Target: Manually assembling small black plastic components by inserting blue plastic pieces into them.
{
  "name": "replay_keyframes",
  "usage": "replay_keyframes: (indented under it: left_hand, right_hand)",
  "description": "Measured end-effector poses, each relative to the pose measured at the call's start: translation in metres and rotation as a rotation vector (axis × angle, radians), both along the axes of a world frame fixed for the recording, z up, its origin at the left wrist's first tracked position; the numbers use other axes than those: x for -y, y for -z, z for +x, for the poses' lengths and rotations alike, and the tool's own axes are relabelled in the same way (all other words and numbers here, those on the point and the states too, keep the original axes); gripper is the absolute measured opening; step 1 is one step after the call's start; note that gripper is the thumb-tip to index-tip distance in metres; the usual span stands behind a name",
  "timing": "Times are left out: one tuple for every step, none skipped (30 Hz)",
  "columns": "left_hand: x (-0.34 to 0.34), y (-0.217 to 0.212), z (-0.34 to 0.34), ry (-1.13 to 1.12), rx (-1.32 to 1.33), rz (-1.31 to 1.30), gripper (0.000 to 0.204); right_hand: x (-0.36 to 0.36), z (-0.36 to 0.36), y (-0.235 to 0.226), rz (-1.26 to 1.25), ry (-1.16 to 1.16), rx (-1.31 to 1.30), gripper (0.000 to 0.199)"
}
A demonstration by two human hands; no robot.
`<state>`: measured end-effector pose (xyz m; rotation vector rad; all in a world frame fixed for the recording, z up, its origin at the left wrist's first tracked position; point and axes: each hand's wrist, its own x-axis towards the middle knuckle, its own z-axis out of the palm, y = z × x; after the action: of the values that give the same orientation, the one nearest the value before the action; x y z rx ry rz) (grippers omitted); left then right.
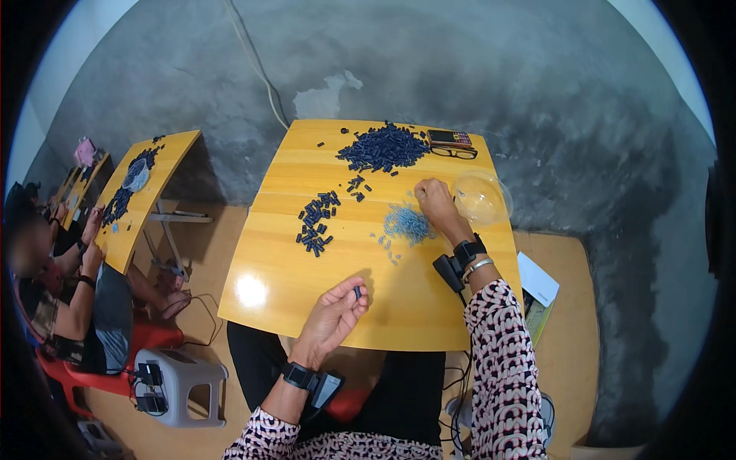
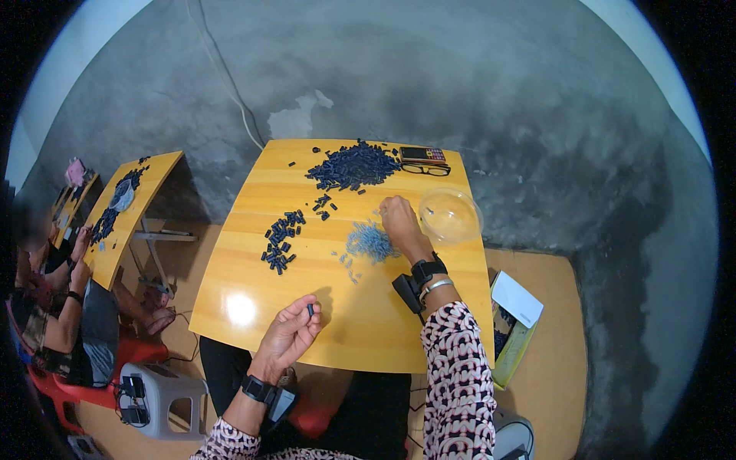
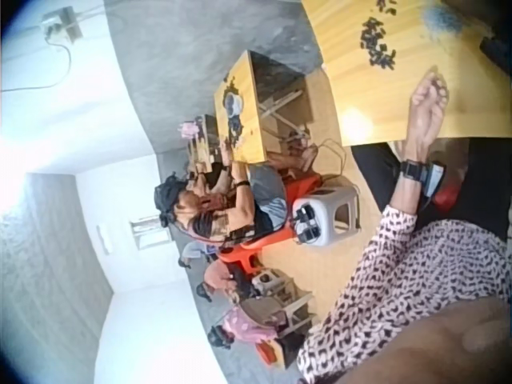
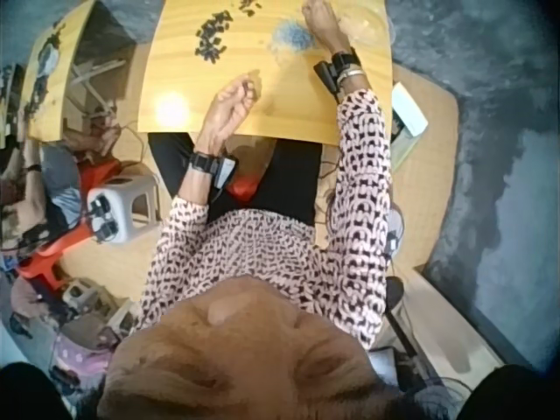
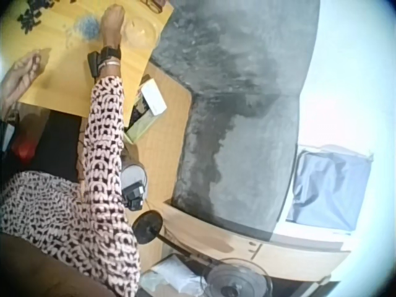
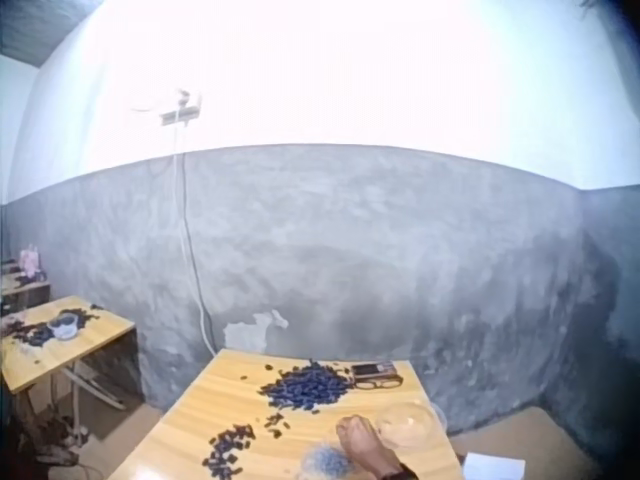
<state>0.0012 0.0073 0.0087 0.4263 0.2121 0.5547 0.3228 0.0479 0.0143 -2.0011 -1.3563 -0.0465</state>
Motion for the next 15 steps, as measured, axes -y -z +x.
replay_keyframes:
  left_hand:
    - [0.000, 0.000, 0.001, 0.009, 0.012, -0.002, 0.027]
    - [0.000, 0.000, 0.000, 0.004, 0.010, -0.003, 0.027]
    - [0.000, 0.000, -0.001, 0.002, 0.005, -0.007, 0.027]
    - [0.000, 0.001, -0.002, 0.000, -0.001, -0.011, 0.027]
    - [0.000, 0.001, -0.002, 0.000, -0.002, -0.012, 0.027]
    - [0.000, 0.001, -0.002, 0.000, -0.004, -0.009, 0.026]
    - [0.000, 0.001, -0.002, -0.001, -0.006, -0.006, 0.026]
    - [0.000, 0.000, -0.002, 0.001, -0.007, -0.007, 0.026]
    - [0.000, 0.000, -0.002, 0.000, -0.011, -0.011, 0.026]
    - [0.000, 0.000, -0.002, 0.000, -0.016, -0.014, 0.026]
    - [0.000, -0.001, -0.001, 0.003, -0.016, -0.014, 0.026]
    - [0.001, -0.002, 0.000, 0.004, -0.018, -0.014, 0.026]
    - [0.001, -0.003, 0.001, 0.007, -0.020, -0.013, 0.026]
    - [0.001, -0.002, 0.000, 0.004, -0.022, -0.013, 0.026]
    - [0.000, -0.001, -0.001, -0.003, -0.027, -0.013, 0.026]
  right_hand:
    - [-0.001, 0.002, 0.003, 0.000, 0.000, 0.001, 0.014]
    - [-0.002, -0.001, 0.002, 0.023, -0.015, -0.010, 0.014]
    - [-0.003, -0.003, 0.001, 0.046, -0.029, -0.021, 0.015]
    - [-0.005, -0.005, 0.001, 0.046, -0.033, -0.023, 0.015]
    - [-0.005, -0.006, 0.000, 0.052, -0.036, -0.028, 0.015]
    - [-0.005, -0.007, -0.001, 0.058, -0.040, -0.033, 0.016]
    - [-0.005, -0.007, -0.002, 0.057, -0.040, -0.034, 0.016]
    - [-0.003, -0.008, -0.006, 0.033, -0.046, -0.052, 0.016]
    - [-0.002, -0.009, -0.008, 0.010, -0.052, -0.070, 0.016]
    - [-0.003, -0.006, -0.006, 0.008, -0.051, -0.070, 0.016]
    - [-0.004, -0.003, -0.005, 0.010, -0.060, -0.057, 0.017]
    - [-0.005, -0.001, -0.003, 0.012, -0.068, -0.044, 0.017]
    - [-0.004, 0.002, -0.001, 0.012, -0.064, -0.043, 0.017]
    - [-0.003, 0.000, -0.004, -0.016, -0.059, -0.080, 0.017]
    - [-0.003, -0.003, -0.007, -0.044, -0.054, -0.116, 0.018]
